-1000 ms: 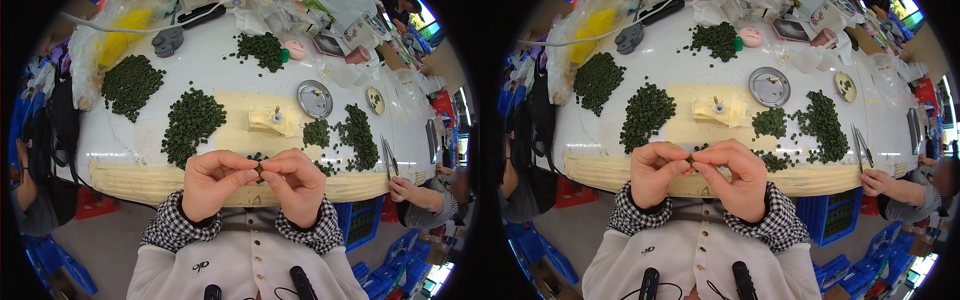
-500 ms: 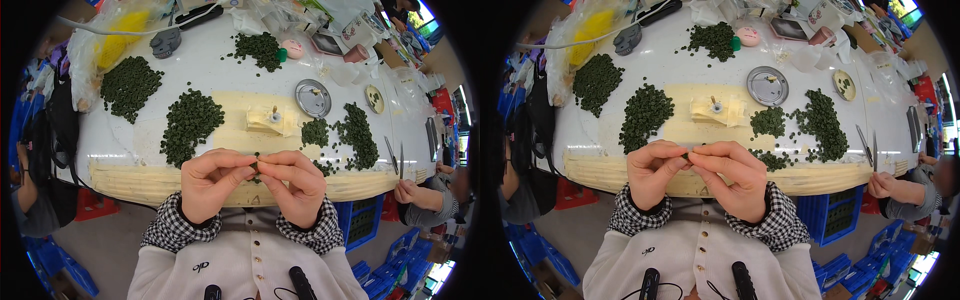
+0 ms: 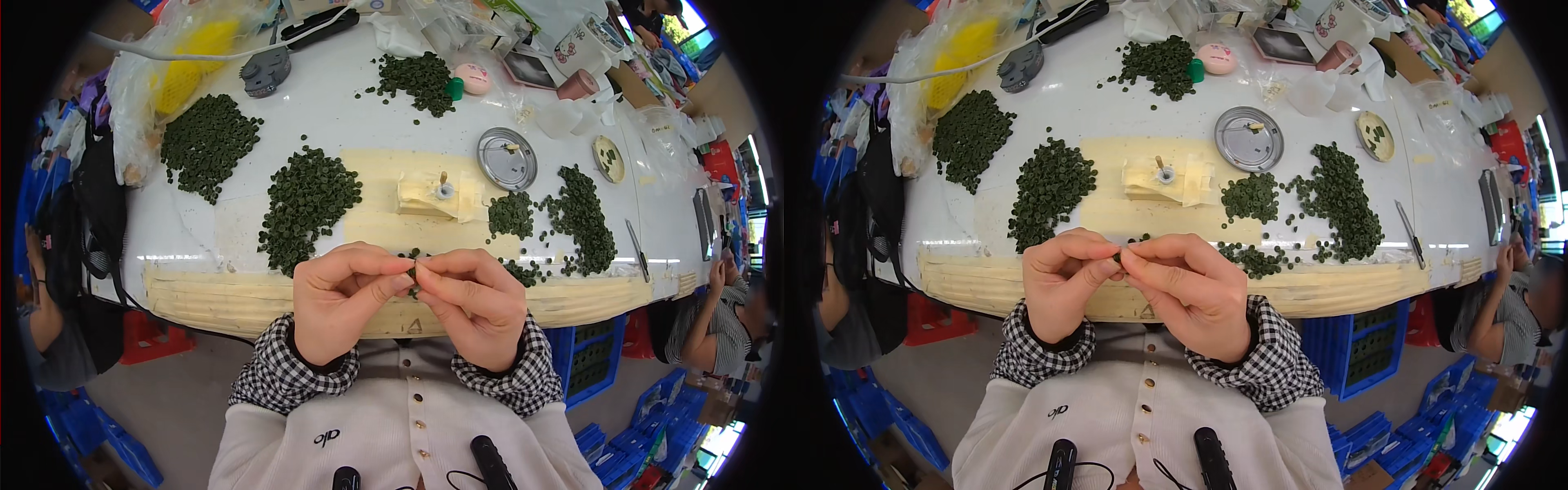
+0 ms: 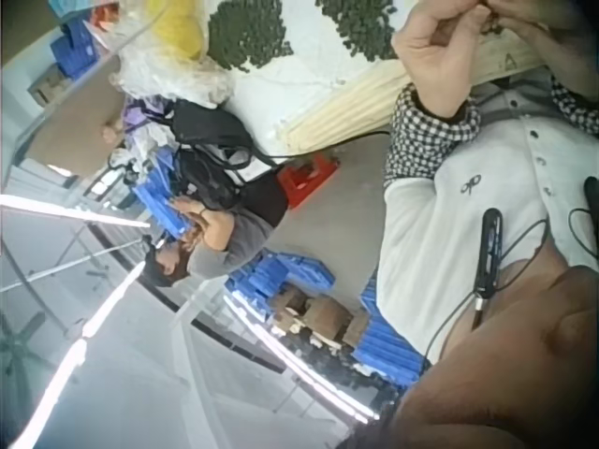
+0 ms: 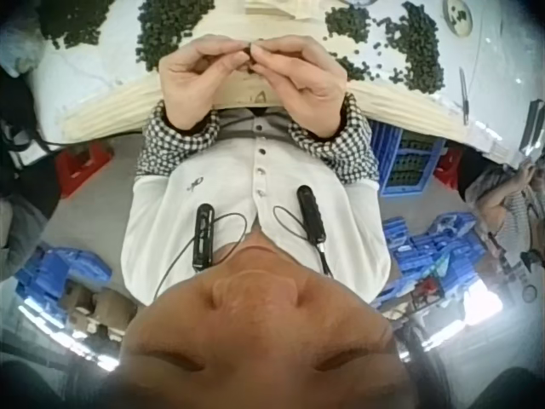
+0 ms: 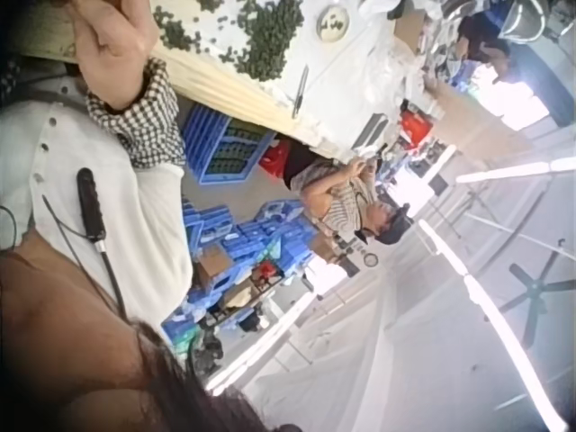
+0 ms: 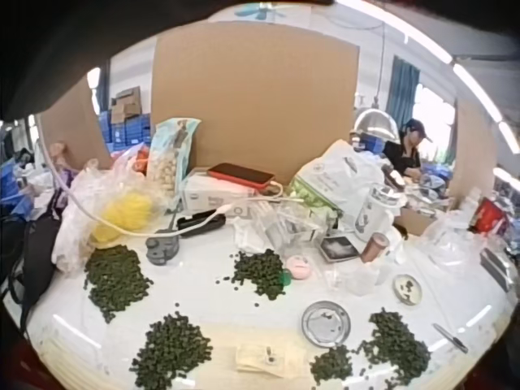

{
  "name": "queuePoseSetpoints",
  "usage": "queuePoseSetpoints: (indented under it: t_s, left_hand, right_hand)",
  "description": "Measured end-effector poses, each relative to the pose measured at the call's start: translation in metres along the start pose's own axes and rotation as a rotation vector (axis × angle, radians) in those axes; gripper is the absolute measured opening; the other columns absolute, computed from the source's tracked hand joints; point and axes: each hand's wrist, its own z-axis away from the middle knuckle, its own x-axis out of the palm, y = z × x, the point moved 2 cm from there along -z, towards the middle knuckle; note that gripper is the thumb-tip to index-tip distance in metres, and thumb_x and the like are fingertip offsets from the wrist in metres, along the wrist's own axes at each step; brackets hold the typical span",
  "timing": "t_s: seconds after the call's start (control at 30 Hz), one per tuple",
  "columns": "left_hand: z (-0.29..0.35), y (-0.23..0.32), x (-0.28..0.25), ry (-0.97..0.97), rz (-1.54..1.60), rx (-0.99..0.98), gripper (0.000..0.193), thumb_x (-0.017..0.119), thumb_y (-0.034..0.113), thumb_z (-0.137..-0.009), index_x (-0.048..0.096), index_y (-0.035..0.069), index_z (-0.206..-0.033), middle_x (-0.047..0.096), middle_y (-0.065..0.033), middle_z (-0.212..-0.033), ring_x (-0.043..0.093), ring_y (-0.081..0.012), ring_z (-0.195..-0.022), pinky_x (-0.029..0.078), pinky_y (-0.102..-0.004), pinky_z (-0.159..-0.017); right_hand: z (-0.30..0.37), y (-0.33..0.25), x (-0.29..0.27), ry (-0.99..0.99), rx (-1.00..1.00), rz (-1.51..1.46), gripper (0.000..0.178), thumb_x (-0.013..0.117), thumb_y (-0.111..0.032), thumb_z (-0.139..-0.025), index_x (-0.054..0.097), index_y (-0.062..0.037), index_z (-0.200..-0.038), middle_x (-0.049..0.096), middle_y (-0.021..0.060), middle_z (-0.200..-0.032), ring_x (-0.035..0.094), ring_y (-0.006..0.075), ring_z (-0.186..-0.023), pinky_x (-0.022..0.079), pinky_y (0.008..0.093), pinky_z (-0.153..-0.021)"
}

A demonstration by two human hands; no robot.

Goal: Assembling small green plastic components manually on a workbench.

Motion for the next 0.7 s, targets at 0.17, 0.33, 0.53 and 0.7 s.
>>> queuePoseSetpoints:
  t_s: [0.17,0.33,0.53,0.7]
  left_hand:
    - [0.003,0.0,0.003,0.039,-0.095,0.062,0.019,0.064,-0.013,-0.084,0.067,-0.005,-0.101,0.066,-0.0134,-0.098,0.066,-0.017,-0.087,0.053,-0.0255,-0.076]
    - [0.003,-0.001,0.003,0.039,-0.117,0.12,0.021,0.066,-0.012,-0.083,0.066,-0.005,-0.102,0.066,-0.0125,-0.097,0.065,-0.0166,-0.087,0.053,-0.0252,-0.078]
    - [0.005,0.005,0.001,0.052,-0.1,0.054,0.021,0.066,-0.012,-0.083,0.066,-0.004,-0.102,0.066,-0.0119,-0.097,0.065,-0.0162,-0.089,0.053,-0.0249,-0.079]
    - [0.005,0.006,-0.006,0.02,-0.144,0.097,0.019,0.067,-0.012,-0.082,0.067,-0.005,-0.1,0.067,-0.0123,-0.099,0.065,-0.0151,-0.087,0.052,-0.0243,-0.078]
  right_hand:
    - [0.001,0.003,-0.002,0.027,-0.034,0.005,0.027,0.068,0.005,-0.083,0.07,0.0,-0.109,0.065,0.0128,-0.102,0.067,0.0188,-0.085,0.055,0.0256,-0.069]
    - [0.003,0.008,-0.001,0.035,0.008,-0.068,0.029,0.069,0.005,-0.083,0.071,-0.0034,-0.111,0.066,0.0129,-0.104,0.066,0.0176,-0.084,0.053,0.0254,-0.072]
    - [0.0,0.004,-0.001,-0.001,-0.001,-0.052,0.028,0.069,0.004,-0.082,0.07,-0.002,-0.109,0.066,0.0118,-0.101,0.066,0.017,-0.08,0.053,0.025,-0.067]
    - [-0.004,0.002,0.003,-0.017,0.007,-0.054,0.03,0.069,0.005,-0.081,0.07,-0.002,-0.11,0.066,0.0128,-0.1,0.067,0.0167,-0.079,0.054,0.0245,-0.067]
